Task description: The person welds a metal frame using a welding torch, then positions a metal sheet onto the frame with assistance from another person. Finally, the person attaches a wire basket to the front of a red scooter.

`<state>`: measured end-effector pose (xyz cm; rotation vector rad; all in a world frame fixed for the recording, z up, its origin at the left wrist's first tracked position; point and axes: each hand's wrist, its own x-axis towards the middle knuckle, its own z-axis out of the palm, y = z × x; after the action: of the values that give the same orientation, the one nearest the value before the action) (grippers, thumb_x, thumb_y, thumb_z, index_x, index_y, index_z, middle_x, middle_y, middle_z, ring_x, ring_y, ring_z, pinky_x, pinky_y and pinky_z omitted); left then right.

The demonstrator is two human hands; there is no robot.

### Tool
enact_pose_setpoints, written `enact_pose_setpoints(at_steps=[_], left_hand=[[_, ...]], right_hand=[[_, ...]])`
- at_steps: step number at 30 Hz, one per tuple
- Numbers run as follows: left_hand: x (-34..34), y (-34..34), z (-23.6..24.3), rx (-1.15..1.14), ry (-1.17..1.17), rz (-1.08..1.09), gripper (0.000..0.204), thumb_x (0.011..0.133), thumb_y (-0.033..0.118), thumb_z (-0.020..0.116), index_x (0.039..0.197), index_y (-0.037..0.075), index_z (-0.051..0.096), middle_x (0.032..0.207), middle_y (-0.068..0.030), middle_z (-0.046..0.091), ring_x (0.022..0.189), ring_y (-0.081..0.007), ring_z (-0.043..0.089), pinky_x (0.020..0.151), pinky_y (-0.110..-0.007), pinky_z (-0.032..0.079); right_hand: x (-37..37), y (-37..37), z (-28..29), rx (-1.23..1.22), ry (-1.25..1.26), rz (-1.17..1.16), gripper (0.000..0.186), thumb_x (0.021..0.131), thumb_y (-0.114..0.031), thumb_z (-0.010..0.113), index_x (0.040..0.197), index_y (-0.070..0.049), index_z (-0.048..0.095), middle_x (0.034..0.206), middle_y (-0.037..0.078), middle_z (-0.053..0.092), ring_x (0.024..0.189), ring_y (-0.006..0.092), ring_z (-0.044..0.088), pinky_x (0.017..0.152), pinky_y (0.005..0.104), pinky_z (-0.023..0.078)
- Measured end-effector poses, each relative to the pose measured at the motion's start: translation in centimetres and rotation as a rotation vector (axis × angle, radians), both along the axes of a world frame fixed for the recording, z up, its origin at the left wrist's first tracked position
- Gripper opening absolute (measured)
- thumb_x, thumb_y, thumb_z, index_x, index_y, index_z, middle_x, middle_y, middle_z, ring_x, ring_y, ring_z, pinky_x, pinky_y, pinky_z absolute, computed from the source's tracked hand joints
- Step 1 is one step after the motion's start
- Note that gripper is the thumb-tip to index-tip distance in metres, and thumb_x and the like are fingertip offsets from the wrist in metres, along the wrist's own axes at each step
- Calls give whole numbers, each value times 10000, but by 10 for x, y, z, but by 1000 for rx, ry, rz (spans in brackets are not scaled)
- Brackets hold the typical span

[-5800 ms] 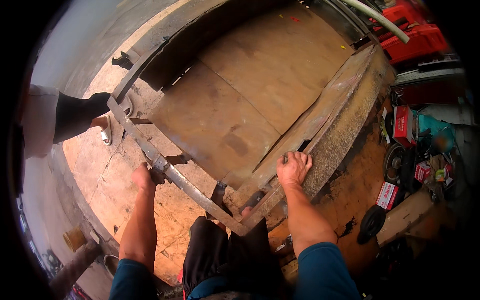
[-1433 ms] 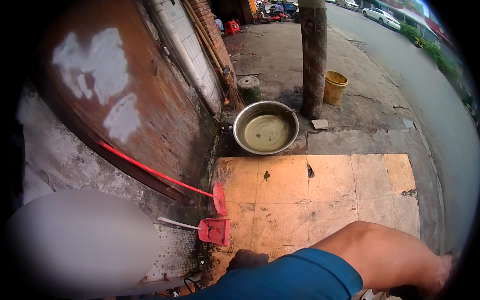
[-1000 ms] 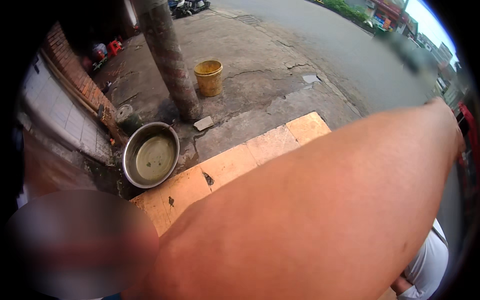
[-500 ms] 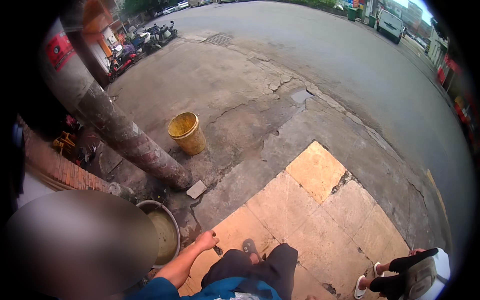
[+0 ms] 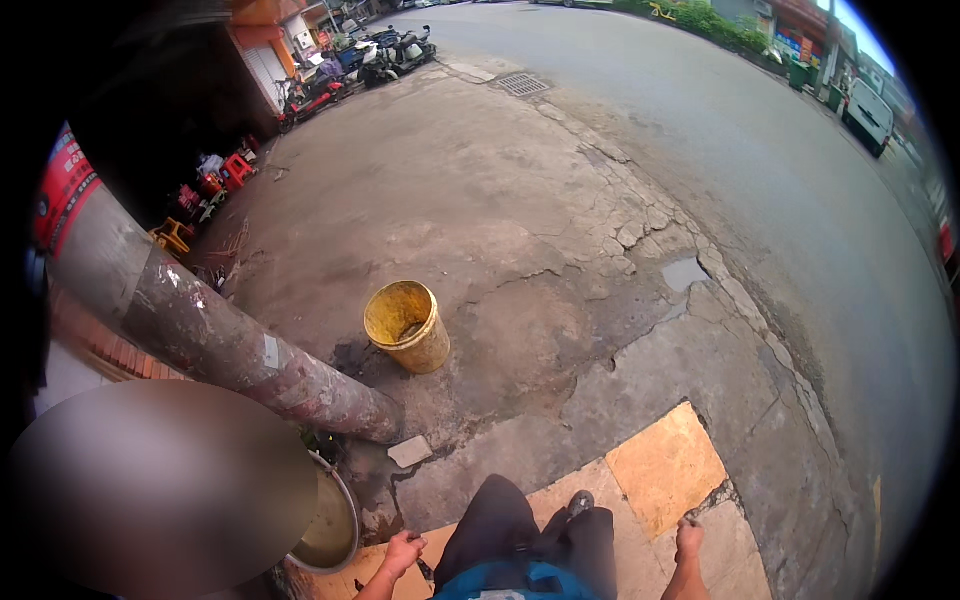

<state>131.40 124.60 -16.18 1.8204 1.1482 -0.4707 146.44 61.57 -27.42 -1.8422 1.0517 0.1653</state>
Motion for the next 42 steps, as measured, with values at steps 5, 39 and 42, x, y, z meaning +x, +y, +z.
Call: enact_pose_setpoints(at_steps=[5, 39, 42], left_hand=[[35, 17, -57, 60, 116, -83, 370, 804, 297, 665, 1053, 25, 643, 818, -95, 657, 637, -234, 607, 531, -375, 499], [801, 307, -135, 335, -236, 481, 352, 845, 396, 572, 918, 69, 680, 766, -84, 666, 692, -316, 620, 620, -421, 500], [867, 393, -121, 120, -90, 616, 273, 862, 316, 571, 929, 67, 662, 754, -87, 639, 627, -273, 585, 558, -399, 480]], right_hand=[[399, 91, 173, -51, -511, 317, 380, 842, -239, 587, 1070, 64, 609, 939, 127, 646, 842, 190, 587, 766, 324, 467], [1264, 861, 201, 284, -399, 1238, 320, 831, -194, 632, 1038, 49, 634, 1007, 178, 677, 907, 259, 647, 828, 341, 492], [1313, 942, 192, 182, -384, 1491, 317, 825, -187, 632, 1016, 66, 633, 976, 157, 675, 892, 227, 640, 803, 322, 494]])
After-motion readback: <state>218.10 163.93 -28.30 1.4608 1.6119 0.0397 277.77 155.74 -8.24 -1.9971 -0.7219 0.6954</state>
